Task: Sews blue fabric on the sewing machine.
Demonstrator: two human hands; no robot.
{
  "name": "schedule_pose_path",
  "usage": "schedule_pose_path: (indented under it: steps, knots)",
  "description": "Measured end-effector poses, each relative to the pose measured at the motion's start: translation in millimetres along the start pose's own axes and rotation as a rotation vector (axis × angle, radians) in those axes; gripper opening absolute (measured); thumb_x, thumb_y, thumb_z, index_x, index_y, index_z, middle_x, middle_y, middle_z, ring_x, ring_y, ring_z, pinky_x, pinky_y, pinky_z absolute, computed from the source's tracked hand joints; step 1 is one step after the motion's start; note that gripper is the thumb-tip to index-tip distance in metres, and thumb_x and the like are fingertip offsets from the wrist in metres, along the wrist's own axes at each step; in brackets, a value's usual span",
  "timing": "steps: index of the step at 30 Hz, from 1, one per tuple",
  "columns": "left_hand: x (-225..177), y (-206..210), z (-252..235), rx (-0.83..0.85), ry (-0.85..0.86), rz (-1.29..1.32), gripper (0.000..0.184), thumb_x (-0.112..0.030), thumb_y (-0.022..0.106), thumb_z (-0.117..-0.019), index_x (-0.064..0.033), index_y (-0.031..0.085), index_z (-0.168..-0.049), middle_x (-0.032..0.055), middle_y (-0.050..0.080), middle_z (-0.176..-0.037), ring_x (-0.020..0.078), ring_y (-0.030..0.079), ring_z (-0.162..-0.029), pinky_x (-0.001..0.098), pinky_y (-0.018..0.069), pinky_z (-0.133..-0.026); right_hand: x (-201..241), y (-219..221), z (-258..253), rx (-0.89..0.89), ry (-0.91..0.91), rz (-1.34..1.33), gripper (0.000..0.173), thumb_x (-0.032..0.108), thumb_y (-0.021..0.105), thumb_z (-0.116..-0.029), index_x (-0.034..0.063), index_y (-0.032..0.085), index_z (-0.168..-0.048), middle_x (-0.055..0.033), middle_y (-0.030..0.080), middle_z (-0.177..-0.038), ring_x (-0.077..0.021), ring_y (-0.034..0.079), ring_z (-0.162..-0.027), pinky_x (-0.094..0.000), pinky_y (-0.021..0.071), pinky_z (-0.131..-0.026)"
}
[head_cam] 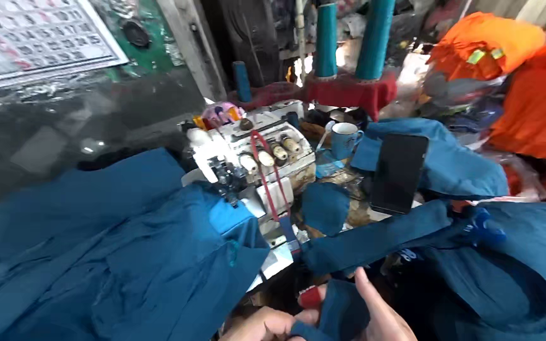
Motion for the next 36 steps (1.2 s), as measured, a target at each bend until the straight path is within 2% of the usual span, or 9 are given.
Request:
schedule_pose_path:
  steps: [2, 4, 7, 12, 16, 20, 23, 27, 36]
  knots:
    - [-7.9, -8.0, 8.4, -0.054, 0.017, -0.022, 0.011, -0.006, 0.065, -0.0993, 0.0026, 0.069, -0.106, 0.0090, 0.073, -0.095, 0.0159, 0.071, -0.084, 0.0328, 0.0618, -0.075, -5.3, 4.6, -5.4, -0.028, -0.068, 0.169, 0.053, 0.030, 0.026, -0.1147, -0.0073, 0.062, -0.123, -0.0198, 0.074, -0.112, -0.0301, 0.073, -0.103, -0.0494, 0.0599, -0.096]
    - [-11.1, -10.9, 10.9, -0.092, 0.029, -0.036, 0.012, -0.003, 0.064, -0.0994, 0.0040, 0.070, -0.107, 0.0094, 0.073, -0.093, 0.0155, 0.071, -0.080, 0.0328, 0.0621, -0.073, -9.0, 2.5, -12.6, -0.054, -0.115, 0.344, 0.032, 0.014, 0.042, -0.1114, -0.0060, 0.066, -0.121, -0.0157, 0.076, -0.111, -0.0269, 0.075, -0.103, -0.0444, 0.0619, -0.095]
    - [-14.6, -11.1, 12.6, -0.121, 0.071, 0.025, 0.010, -0.003, 0.072, -0.0938, 0.0025, 0.070, -0.102, 0.0090, 0.073, -0.090, 0.0145, 0.070, -0.078, 0.0316, 0.0612, -0.070, -0.8, 11.8, -12.2, -0.069, -0.162, 0.411, 0.023, 0.005, 0.052, -0.1060, -0.0065, 0.070, -0.115, -0.0132, 0.077, -0.106, -0.0219, 0.076, -0.096, -0.0375, 0.0637, -0.088]
    - [11.3, -1.1, 2.0, -0.230, -0.037, -0.022, 0.010, -0.001, 0.067, -0.0960, 0.0052, 0.070, -0.103, 0.0086, 0.073, -0.087, 0.0140, 0.069, -0.074, 0.0296, 0.0607, -0.068, -13.2, 12.0, -13.2, -0.039, -0.188, 0.350, 0.032, 0.009, 0.041, -0.1106, -0.0032, 0.071, -0.108, -0.0068, 0.072, -0.090, -0.0100, 0.069, -0.082, -0.0280, 0.0594, -0.077]
    - [9.4, 3.9, 2.1, -0.227, 0.004, -0.034, 0.010, 0.002, 0.066, -0.0958, 0.0057, 0.070, -0.104, 0.0084, 0.073, -0.092, 0.0126, 0.069, -0.078, 0.0280, 0.0608, -0.071, -13.7, 6.2, -13.4, -0.033, -0.253, 0.305, 0.031, 0.008, 0.044, -0.1097, -0.0070, 0.069, -0.120, -0.0135, 0.074, -0.111, -0.0163, 0.071, -0.101, -0.0332, 0.0592, -0.093]
    - [12.6, 3.3, -0.1, -0.229, 0.018, -0.069, 0.014, 0.001, 0.063, -0.0974, 0.0044, 0.070, -0.109, 0.0079, 0.073, -0.096, 0.0128, 0.069, -0.082, 0.0282, 0.0605, -0.074, -11.2, 5.5, -13.0, -0.107, -0.226, 0.304, 0.027, 0.005, 0.048, -0.1072, -0.0057, 0.071, -0.116, -0.0073, 0.076, -0.107, -0.0094, 0.071, -0.097, -0.0266, 0.0587, -0.090]
    - [1.3, 14.1, 0.8, -0.177, 0.056, -0.006, 0.012, -0.001, 0.067, -0.0967, 0.0036, 0.070, -0.108, 0.0075, 0.073, -0.097, 0.0117, 0.070, -0.083, 0.0285, 0.0614, -0.075, -22.6, -3.3, -16.0, -0.001, -0.249, 0.249, 0.033, 0.010, 0.044, -0.1102, -0.0106, 0.066, -0.123, -0.0196, 0.073, -0.119, -0.0259, 0.071, -0.111, -0.0402, 0.0579, -0.100]
    - [18.0, 4.8, -2.5, -0.349, -0.051, -0.154, 0.009, 0.001, 0.069, -0.0939, 0.0054, 0.069, -0.102, 0.0086, 0.073, -0.085, 0.0145, 0.070, -0.073, 0.0287, 0.0614, -0.066, -19.9, -4.3, -12.5, -0.004, -0.294, 0.292, 0.031, 0.008, 0.044, -0.1091, -0.0060, 0.071, -0.116, -0.0109, 0.074, -0.109, -0.0123, 0.070, -0.100, -0.0308, 0.0587, -0.091]
    - [23.6, 6.0, -6.8, -0.373, -0.117, -0.233, 0.007, -0.001, 0.069, -0.0944, 0.0036, 0.068, -0.100, 0.0078, 0.073, -0.083, 0.0148, 0.070, -0.069, 0.0283, 0.0613, -0.062, -17.0, -12.1, -5.2, 0.028, -0.252, 0.394, 0.042, 0.015, 0.034, -0.1127, -0.0060, 0.069, -0.121, -0.0128, 0.073, -0.121, -0.0148, 0.069, -0.111, -0.0333, 0.0572, -0.097]
Point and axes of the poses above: each hand's wrist, its own z-axis away from the middle knuckle, its own y-axis out of the palm, x = y × z, the point moved 9 cm from there along -z, towards the middle knuckle
